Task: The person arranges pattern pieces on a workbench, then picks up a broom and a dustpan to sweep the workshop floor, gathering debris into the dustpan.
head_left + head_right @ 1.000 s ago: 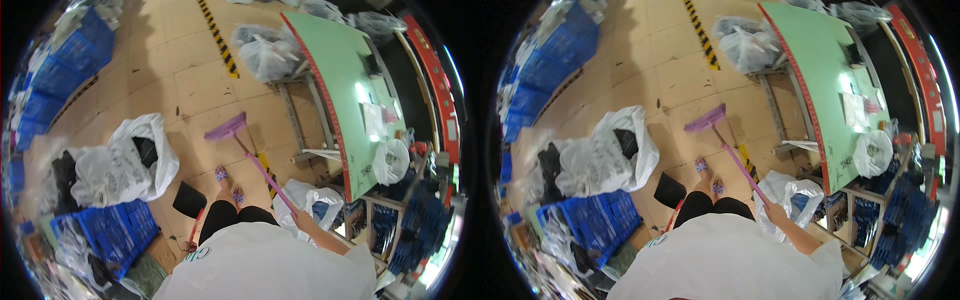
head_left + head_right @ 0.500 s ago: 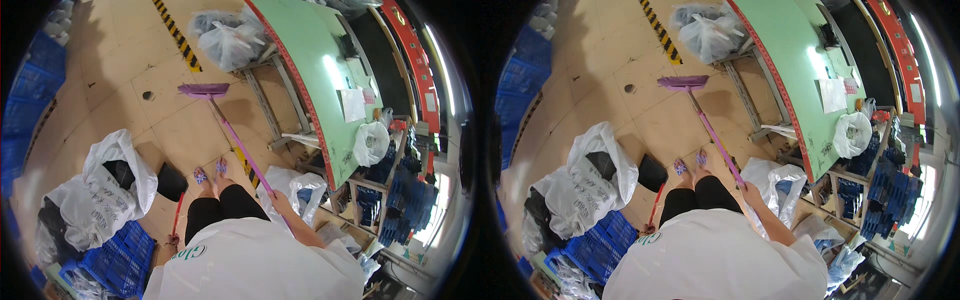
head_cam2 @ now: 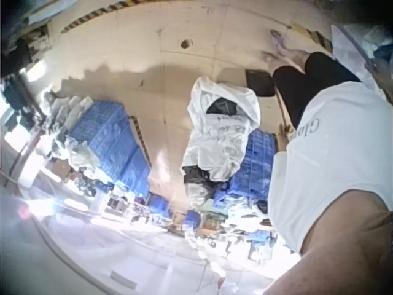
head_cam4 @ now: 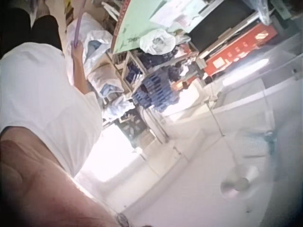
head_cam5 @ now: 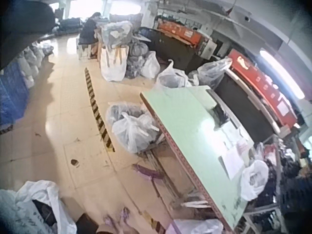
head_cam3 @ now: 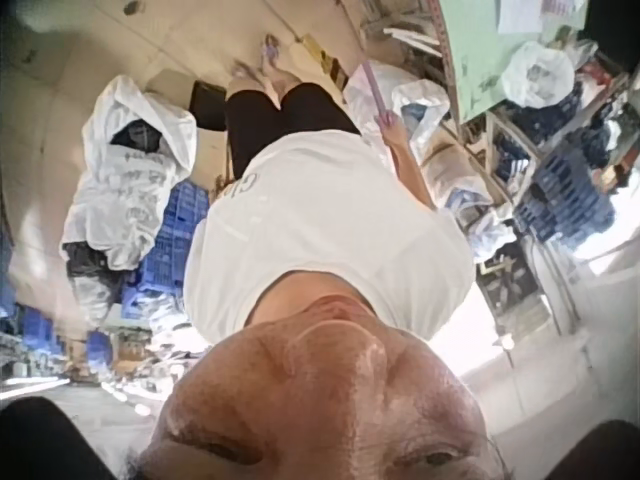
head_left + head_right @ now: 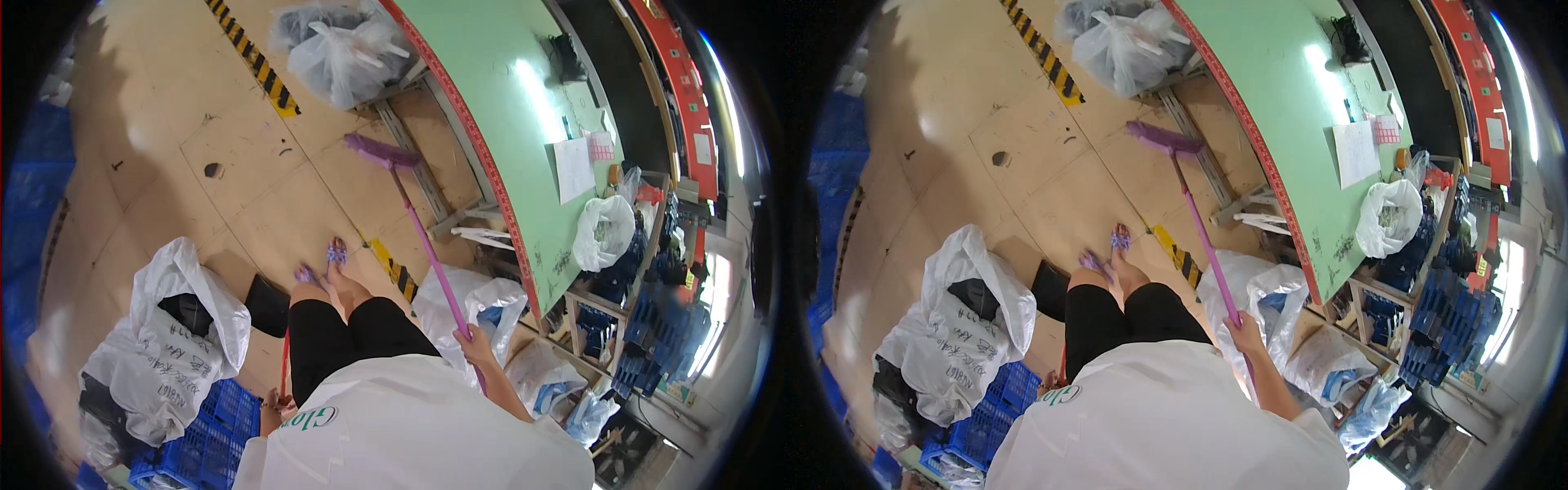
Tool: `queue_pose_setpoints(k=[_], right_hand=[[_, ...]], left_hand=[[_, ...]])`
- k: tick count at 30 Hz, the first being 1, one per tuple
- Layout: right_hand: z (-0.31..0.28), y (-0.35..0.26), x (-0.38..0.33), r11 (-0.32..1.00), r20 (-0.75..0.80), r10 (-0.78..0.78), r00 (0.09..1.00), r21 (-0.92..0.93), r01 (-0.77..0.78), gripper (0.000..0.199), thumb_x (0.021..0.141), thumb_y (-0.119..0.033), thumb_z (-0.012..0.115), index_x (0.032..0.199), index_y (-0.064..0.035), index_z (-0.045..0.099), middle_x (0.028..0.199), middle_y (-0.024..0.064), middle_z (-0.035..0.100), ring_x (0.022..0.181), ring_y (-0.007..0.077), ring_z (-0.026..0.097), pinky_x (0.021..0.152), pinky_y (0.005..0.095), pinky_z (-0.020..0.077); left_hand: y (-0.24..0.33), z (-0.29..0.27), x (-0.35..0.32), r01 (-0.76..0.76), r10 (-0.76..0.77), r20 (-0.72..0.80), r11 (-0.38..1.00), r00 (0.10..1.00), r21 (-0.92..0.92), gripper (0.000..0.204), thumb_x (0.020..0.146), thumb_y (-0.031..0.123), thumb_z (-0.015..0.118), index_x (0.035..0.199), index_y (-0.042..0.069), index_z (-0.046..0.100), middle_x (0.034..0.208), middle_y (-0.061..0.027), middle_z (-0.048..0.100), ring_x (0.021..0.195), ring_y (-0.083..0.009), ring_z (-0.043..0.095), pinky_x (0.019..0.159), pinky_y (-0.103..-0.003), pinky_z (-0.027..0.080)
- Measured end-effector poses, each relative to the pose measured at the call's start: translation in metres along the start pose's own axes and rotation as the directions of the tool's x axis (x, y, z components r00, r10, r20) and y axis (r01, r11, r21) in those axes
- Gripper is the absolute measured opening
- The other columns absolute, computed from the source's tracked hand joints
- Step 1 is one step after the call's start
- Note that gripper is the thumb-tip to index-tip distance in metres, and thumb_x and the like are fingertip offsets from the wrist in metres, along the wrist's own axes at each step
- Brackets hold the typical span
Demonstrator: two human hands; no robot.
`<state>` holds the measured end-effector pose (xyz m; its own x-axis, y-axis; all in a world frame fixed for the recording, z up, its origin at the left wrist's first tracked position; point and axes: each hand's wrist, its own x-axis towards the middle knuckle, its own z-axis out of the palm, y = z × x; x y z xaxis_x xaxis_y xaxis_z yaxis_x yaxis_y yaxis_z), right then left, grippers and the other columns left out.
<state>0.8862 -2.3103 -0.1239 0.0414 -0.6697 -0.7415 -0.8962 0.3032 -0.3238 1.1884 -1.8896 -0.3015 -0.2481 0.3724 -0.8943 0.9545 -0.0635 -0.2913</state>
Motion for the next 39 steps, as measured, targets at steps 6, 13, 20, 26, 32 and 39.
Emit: queue_pose_setpoints(k=[6,13,20,26,32,39], right_hand=[[0.005,-0.042,0.026,1.000,-0.096,-0.016,0.995,-0.025,0.014,0.025,0.079,-0.024,0.056,0.087,-0.0012,0.050,0.045,0.0005,0.041,0.031,0.0107,0.040,0.029,0.0255,0.0304],[0.033,-0.005,0.096,0.980,-0.270,-0.192,0.944,-0.103,0.169,0.023,0.078,-0.025,0.056,0.081,-0.0025,0.052,0.045,0.0017,0.042,0.032,0.0121,0.042,0.031,0.0263,0.0324],[0.036,-0.039,0.202,0.989,-0.342,0.070,0.937,0.144,-0.022,0.024,0.078,-0.026,0.056,0.073,-0.0035,0.050,0.045,0.0038,0.043,0.032,0.0144,0.042,0.030,0.0293,0.0333],[-0.021,-0.039,0.153,0.911,0.040,0.217,0.975,0.352,-0.217,0.023,0.081,-0.028,0.054,0.076,-0.0078,0.045,0.042,-0.0022,0.037,0.029,0.0087,0.034,0.027,0.0244,0.0265],[-0.061,-0.094,-0.078,0.916,0.060,0.397,0.916,0.044,-0.400,0.022,0.080,-0.017,0.054,0.097,-0.0051,0.050,0.049,-0.0008,0.044,0.038,0.0076,0.042,0.034,0.0244,0.0315],[0.035,-0.138,-0.087,0.998,0.210,-0.003,0.978,-0.055,0.015,0.035,0.080,-0.022,0.056,0.108,-0.0028,0.046,0.065,0.0165,0.057,0.057,0.0272,0.059,0.051,0.0331,0.0432]], left_hand=[[0.045,0.025,0.008,-0.200,0.942,0.294,-0.260,0.165,0.945,0.062,0.077,0.025,0.054,0.124,-0.006,0.027,0.124,-0.0235,0.035,0.107,-0.0330,0.042,0.092,-0.033,0.032],[0.103,0.197,-0.118,-0.934,0.763,0.625,-0.083,0.164,0.347,0.041,0.079,0.010,0.051,0.118,0.005,0.039,0.101,-0.0150,0.052,0.089,-0.0201,0.052,0.078,-0.029,0.042],[0.089,0.223,-0.131,-0.918,0.637,0.717,-0.039,0.281,0.395,0.026,0.081,0.012,0.052,0.105,0.005,0.051,0.077,-0.0058,0.057,0.067,-0.0092,0.051,0.061,-0.021,0.043],[0.092,0.215,-0.123,-0.860,0.556,0.755,-0.131,0.348,0.493,0.024,0.077,0.012,0.055,0.101,0.005,0.054,0.078,-0.0096,0.059,0.065,-0.0145,0.055,0.061,-0.024,0.045],[0.075,0.277,-0.146,-0.920,0.339,0.919,-0.256,0.201,0.296,0.034,0.073,0.011,0.057,0.106,0.003,0.049,0.091,-0.0144,0.057,0.081,-0.0224,0.056,0.072,-0.030,0.045],[0.017,0.360,-0.179,-0.661,-0.068,0.954,-0.707,-0.293,-0.253,0.052,0.066,0.020,0.062,0.113,0.009,0.044,0.115,-0.0157,0.043,0.113,-0.0298,0.035,0.098,-0.044,0.022]])
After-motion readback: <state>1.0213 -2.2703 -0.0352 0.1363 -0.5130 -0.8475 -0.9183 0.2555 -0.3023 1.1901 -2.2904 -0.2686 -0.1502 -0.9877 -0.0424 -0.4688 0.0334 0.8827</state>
